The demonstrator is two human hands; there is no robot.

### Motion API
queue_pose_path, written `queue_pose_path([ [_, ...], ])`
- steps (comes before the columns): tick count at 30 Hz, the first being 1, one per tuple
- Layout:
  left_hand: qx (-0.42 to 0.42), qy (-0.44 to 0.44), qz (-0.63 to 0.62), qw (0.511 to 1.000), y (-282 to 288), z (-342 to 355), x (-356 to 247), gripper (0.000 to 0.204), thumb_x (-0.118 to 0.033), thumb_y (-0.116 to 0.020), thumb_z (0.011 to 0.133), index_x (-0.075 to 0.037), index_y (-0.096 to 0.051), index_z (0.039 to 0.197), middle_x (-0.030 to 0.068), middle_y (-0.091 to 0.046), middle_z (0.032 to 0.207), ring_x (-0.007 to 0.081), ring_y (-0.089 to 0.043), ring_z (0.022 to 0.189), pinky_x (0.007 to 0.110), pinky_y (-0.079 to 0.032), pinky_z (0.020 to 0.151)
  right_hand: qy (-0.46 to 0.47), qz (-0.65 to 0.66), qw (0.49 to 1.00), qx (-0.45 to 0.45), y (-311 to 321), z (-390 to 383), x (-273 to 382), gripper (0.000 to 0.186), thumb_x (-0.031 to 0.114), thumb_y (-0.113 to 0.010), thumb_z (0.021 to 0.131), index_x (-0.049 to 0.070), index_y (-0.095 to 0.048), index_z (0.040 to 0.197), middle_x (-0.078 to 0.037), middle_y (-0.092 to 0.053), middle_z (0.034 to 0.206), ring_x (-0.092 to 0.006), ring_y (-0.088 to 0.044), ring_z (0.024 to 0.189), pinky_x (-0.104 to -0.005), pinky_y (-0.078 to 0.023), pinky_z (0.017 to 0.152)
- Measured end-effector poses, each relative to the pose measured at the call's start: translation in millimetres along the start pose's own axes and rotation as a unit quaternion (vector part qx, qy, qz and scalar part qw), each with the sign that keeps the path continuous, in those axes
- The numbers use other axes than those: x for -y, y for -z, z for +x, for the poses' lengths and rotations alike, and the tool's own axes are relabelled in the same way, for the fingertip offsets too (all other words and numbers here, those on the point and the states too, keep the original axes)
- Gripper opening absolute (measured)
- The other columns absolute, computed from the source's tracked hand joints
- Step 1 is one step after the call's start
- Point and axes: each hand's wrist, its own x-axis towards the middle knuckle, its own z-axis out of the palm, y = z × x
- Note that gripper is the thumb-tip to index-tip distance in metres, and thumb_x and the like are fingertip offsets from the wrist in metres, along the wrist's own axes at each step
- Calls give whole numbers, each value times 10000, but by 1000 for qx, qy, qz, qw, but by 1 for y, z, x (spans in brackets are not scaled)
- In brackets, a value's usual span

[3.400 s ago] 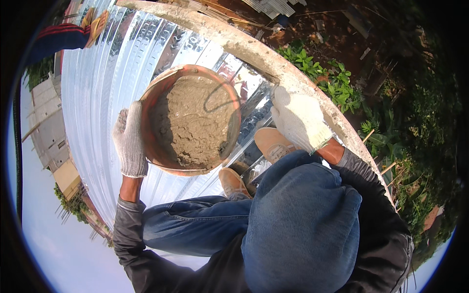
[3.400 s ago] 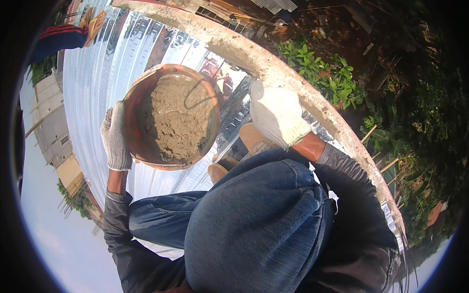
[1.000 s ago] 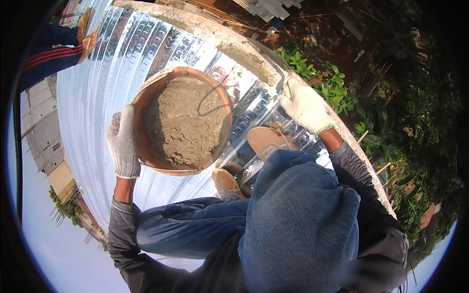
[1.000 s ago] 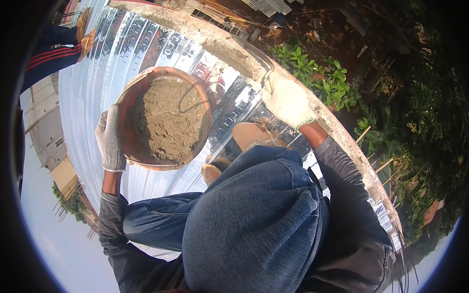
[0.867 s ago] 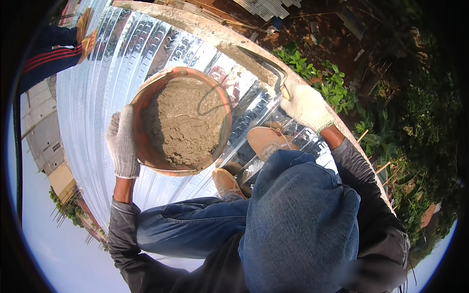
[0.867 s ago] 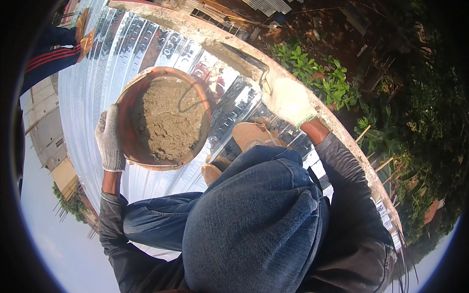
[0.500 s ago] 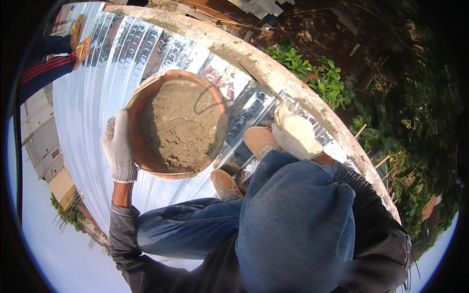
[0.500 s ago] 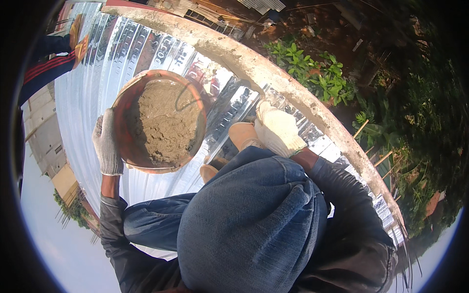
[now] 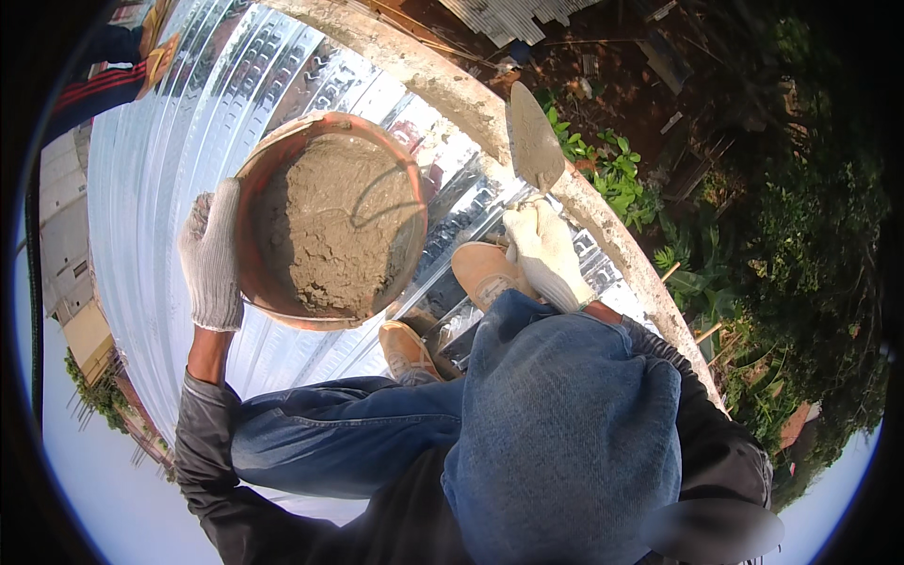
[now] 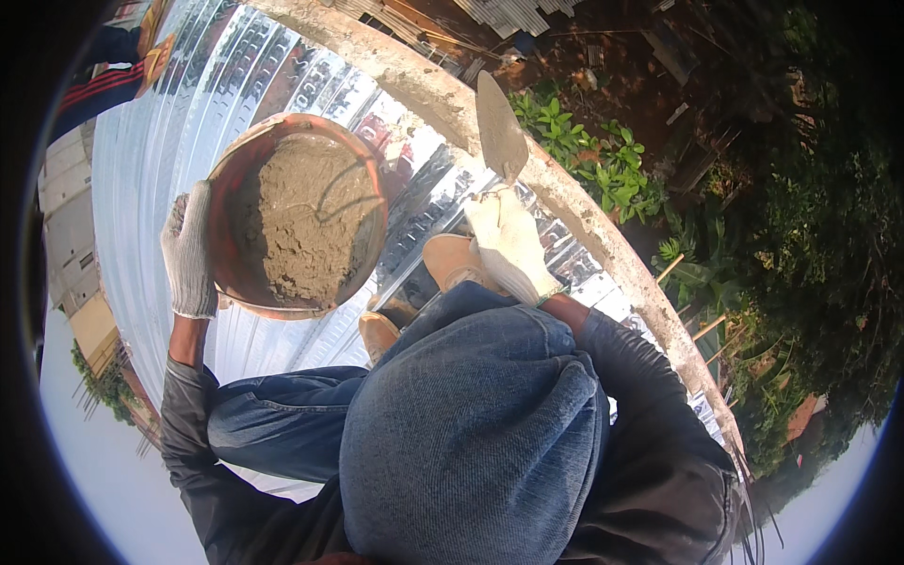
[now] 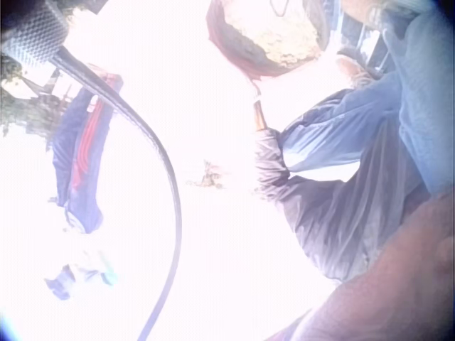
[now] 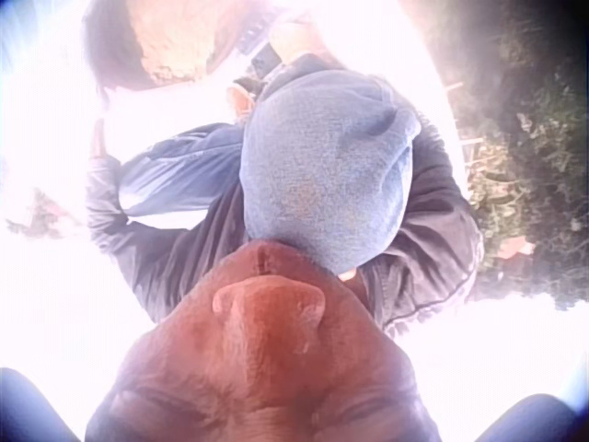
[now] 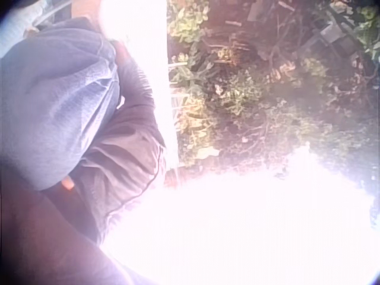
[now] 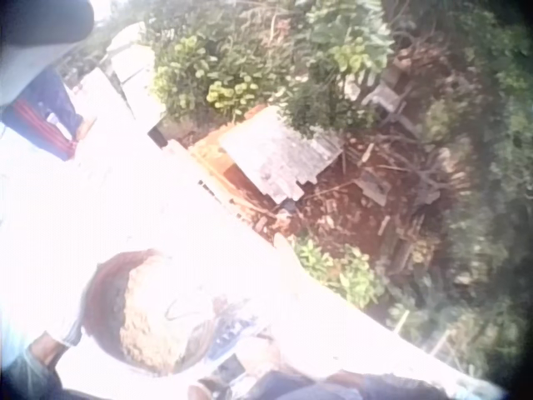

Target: The person scoops cement from a bucket with a trowel and applies it to the edge of a corrugated metal roof. The person repeats this process, smoothing the cement along the roof edge.

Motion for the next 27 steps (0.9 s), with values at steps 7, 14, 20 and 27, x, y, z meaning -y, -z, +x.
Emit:
queue_pose_path([
  [7,-5,-24,13,1000,-6,1,0,323,-359,-721,1110,-45,-738,1040,-39,-671,915,46,-566,813,236,-493,731,-7,36,999,39,-34,-8,19,327,310,-657,1086,1,-617,1185,-69,-690,858,-181,-685,745,-369,-537,701],
  [14,0,-8,27,1000,-1,1,-2,304,-332,-720,1108,-32,-766,1102,-26,-704,963,57,-607,867,252,-520,777,-54,137,984,100,-24,-22,48,267,280,-632,1082,15,-610,1106,-52,-665,770,-161,-652,720,-334,-515,689],
  [20,-15,-22,18,999,-11,-1,-6,314,-349,-733,1102,-38,-756,1064,-39,-684,942,45,-578,833,241,-499,746,1,131,990,58,-2,-9,15,258,301,-621,1096,44,-602,1103,-50,-652,783,-142,-640,703,-332,-512,689],
  [27,-6,-18,8,1000,-4,3,0,313,-341,-724,1108,-30,-760,1089,-36,-687,960,49,-583,850,242,-505,758,48,-138,989,16,4,12,3,311,316,-651,1067,24,-629,1172,-169,-702,919,-343,-713,876,-440,-558,772],
])
